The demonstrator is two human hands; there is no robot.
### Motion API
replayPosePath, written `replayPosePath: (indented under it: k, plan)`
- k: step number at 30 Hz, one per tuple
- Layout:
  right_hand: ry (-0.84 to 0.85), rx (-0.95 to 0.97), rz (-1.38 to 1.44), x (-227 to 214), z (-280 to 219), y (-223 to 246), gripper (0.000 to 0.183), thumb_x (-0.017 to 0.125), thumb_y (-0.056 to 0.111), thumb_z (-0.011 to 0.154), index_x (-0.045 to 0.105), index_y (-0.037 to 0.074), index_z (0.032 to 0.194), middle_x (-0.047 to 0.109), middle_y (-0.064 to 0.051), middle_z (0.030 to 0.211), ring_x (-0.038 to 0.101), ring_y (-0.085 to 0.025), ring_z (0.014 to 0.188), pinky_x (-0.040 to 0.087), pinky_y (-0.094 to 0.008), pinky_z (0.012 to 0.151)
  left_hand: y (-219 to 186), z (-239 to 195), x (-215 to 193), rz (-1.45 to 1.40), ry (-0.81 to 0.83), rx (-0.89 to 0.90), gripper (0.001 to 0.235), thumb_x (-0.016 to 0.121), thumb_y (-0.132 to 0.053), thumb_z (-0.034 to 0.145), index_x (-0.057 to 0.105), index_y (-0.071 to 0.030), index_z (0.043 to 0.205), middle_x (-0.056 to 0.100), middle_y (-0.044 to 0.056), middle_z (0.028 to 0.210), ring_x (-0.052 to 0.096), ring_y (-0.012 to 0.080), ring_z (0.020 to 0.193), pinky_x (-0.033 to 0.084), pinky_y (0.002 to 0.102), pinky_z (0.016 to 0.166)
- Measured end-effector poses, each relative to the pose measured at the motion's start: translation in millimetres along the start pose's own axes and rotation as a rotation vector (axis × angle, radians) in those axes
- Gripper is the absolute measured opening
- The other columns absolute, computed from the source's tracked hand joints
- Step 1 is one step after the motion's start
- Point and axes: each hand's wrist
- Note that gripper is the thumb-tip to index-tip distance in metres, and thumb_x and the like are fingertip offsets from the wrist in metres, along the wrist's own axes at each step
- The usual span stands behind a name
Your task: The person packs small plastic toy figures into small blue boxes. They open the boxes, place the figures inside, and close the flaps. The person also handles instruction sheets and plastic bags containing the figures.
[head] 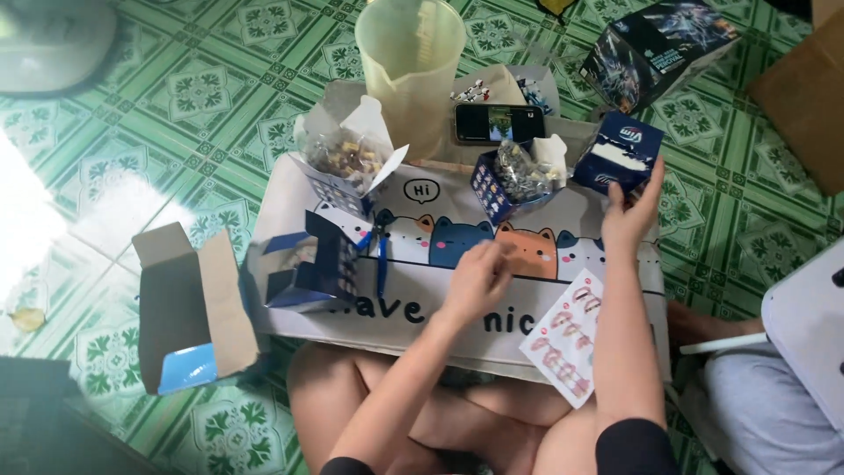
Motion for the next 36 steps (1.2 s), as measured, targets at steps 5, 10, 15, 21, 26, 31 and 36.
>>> replayPosePath:
  k: [5,10,15,21,26,31,36]
  plan:
    - [-0.005,-0.084,-0.014,-6.3,-0.6,3.4,0.075,0.062,-0.012,0.09,0.019,0.01,0.148,0.029,-0.023,0.142,0.033,-0.045,0.129,0.032,-0.055,0.104,-8.0,13.6,2.6,-0.038,-0.264,0.043,0.039,0.062,-0.009,0.08,0.049,-0.003,0.116,0.05,0.015,0.109,0.046,0.0364,0.111,0.036,0.042,0.093]
    - [-0.107,-0.226,-0.161,-5.8,2.4,10.9,0.074,0.067,-0.014,0.082,0.03,0.007,0.143,0.028,-0.019,0.14,0.025,-0.042,0.13,0.02,-0.056,0.107,-4.7,65.4,6.1,-0.123,-0.267,0.023,0.049,0.061,-0.02,0.091,0.037,-0.007,0.132,0.032,0.018,0.132,0.022,0.0443,0.131,0.019,0.057,0.106]
    - [-0.02,-0.689,0.025,0.2,1.4,31.5,0.025,0.056,0.006,0.086,0.059,0.001,0.11,0.054,-0.014,0.106,0.053,-0.032,0.098,0.038,-0.043,0.085,33.5,85.4,29.8,-0.111,-0.263,0.122,0.037,0.047,-0.029,0.101,0.041,-0.017,0.136,0.019,0.009,0.148,0.018,0.0342,0.139,0.024,0.05,0.11]
    - [0.247,-0.597,0.051,18.0,-11.7,40.5,0.034,0.057,0.036,0.09,0.057,0.007,0.108,0.039,-0.017,0.128,0.044,-0.038,0.113,0.035,-0.049,0.093,36.7,85.3,31.1,-0.1,-0.187,0.085,0.046,0.05,-0.035,0.099,0.035,-0.013,0.137,0.018,0.017,0.146,0.023,0.0441,0.134,0.029,0.06,0.104]
    - [0.258,-0.355,0.212,16.6,-13.3,51.7,0.041,0.058,0.042,0.092,0.051,0.005,0.109,0.033,-0.019,0.138,0.042,-0.039,0.12,0.035,-0.053,0.097,27.6,74.1,27.1,-0.06,-0.167,0.134,0.053,0.06,-0.039,0.09,0.039,-0.012,0.131,0.032,0.013,0.13,0.037,0.0383,0.123,0.033,0.057,0.1]
    - [0.238,-0.144,0.353,15.2,-22.5,66.0,0.022,0.052,0.026,0.099,0.051,0.005,0.104,0.037,-0.017,0.13,0.047,-0.04,0.115,0.036,-0.055,0.095,21.8,77.7,23.1,-0.21,-0.178,0.107,0.052,0.052,-0.033,0.097,0.03,-0.015,0.141,0.031,0.011,0.13,0.038,0.0331,0.121,0.033,0.055,0.099]
    - [0.091,-0.217,0.448,20.7,-25.7,64.8,0.011,0.053,0.015,0.1,0.059,0.006,0.1,0.033,-0.006,0.138,0.036,-0.025,0.131,0.031,-0.047,0.106,11.2,82.2,12.7,-0.428,0.007,0.034,0.046,0.049,-0.027,0.101,0.035,-0.012,0.142,0.027,0.02,0.14,0.022,0.0488,0.133,0.022,0.068,0.104]
Point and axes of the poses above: each hand's wrist, its own z-axis towards the middle knuckle, its own x-axis out of the palm, y = z × x
